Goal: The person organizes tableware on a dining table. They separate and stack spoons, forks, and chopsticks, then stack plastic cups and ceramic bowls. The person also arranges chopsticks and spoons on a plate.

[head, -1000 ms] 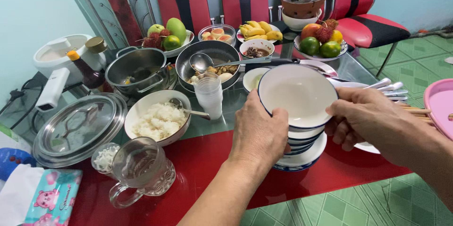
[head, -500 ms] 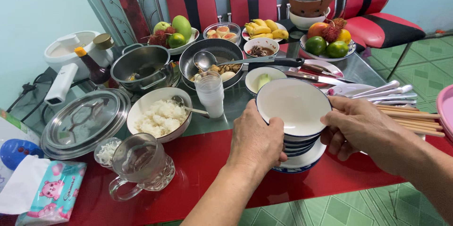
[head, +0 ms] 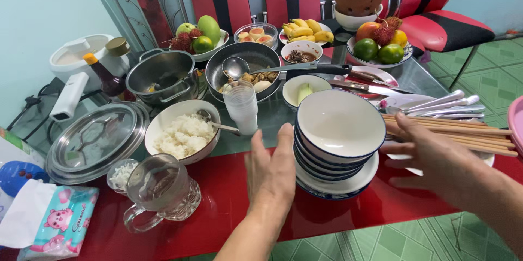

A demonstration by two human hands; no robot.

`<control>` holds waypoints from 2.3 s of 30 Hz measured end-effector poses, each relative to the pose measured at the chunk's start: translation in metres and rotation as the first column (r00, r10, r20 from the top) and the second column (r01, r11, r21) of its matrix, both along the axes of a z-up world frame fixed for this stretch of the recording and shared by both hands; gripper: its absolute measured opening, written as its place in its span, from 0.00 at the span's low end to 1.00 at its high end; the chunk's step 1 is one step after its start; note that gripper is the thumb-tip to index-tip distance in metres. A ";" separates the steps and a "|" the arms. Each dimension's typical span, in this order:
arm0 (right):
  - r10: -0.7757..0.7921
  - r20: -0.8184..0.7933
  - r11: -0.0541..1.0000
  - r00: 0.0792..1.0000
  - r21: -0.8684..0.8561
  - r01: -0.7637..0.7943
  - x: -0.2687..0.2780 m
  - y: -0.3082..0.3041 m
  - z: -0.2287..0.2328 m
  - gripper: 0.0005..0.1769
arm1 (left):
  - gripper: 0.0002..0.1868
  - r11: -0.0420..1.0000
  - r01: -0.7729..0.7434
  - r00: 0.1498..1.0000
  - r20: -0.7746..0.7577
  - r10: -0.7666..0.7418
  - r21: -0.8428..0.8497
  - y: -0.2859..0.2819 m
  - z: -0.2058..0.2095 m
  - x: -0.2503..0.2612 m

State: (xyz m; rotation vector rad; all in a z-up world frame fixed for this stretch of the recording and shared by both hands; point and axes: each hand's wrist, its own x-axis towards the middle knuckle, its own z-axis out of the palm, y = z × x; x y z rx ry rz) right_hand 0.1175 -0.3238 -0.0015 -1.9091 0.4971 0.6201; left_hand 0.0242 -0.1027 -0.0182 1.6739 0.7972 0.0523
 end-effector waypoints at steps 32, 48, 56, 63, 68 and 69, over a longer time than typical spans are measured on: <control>0.224 -0.197 0.871 0.954 0.480 -0.105 -0.060 0.135 -0.010 0.40 | 0.66 0.721 0.036 0.980 0.166 0.111 -0.692 0.072 -0.036 -0.097; 0.079 -0.224 0.849 0.971 0.525 0.052 -0.064 0.182 -0.009 0.49 | 0.54 0.745 0.073 0.951 0.272 0.149 -0.664 0.109 -0.004 -0.079; 0.059 -0.147 0.877 0.987 0.480 0.019 -0.077 0.183 -0.002 0.38 | 0.56 0.698 0.054 0.947 0.258 0.190 -0.714 0.114 -0.012 -0.094; -0.097 -0.224 0.826 0.970 0.525 0.203 -0.094 0.169 -0.014 0.39 | 0.63 0.568 -0.204 0.973 -0.099 0.211 -0.798 0.103 -0.052 -0.123; -0.295 -0.257 0.756 0.920 0.526 0.389 -0.100 0.136 -0.028 0.40 | 0.58 0.499 -0.117 0.988 -0.154 -0.034 -0.859 0.094 -0.095 -0.136; -0.310 -0.252 0.746 0.916 0.533 0.399 -0.099 0.127 -0.032 0.40 | 0.55 0.523 -0.049 0.986 -0.124 -0.109 -0.851 0.089 -0.100 -0.132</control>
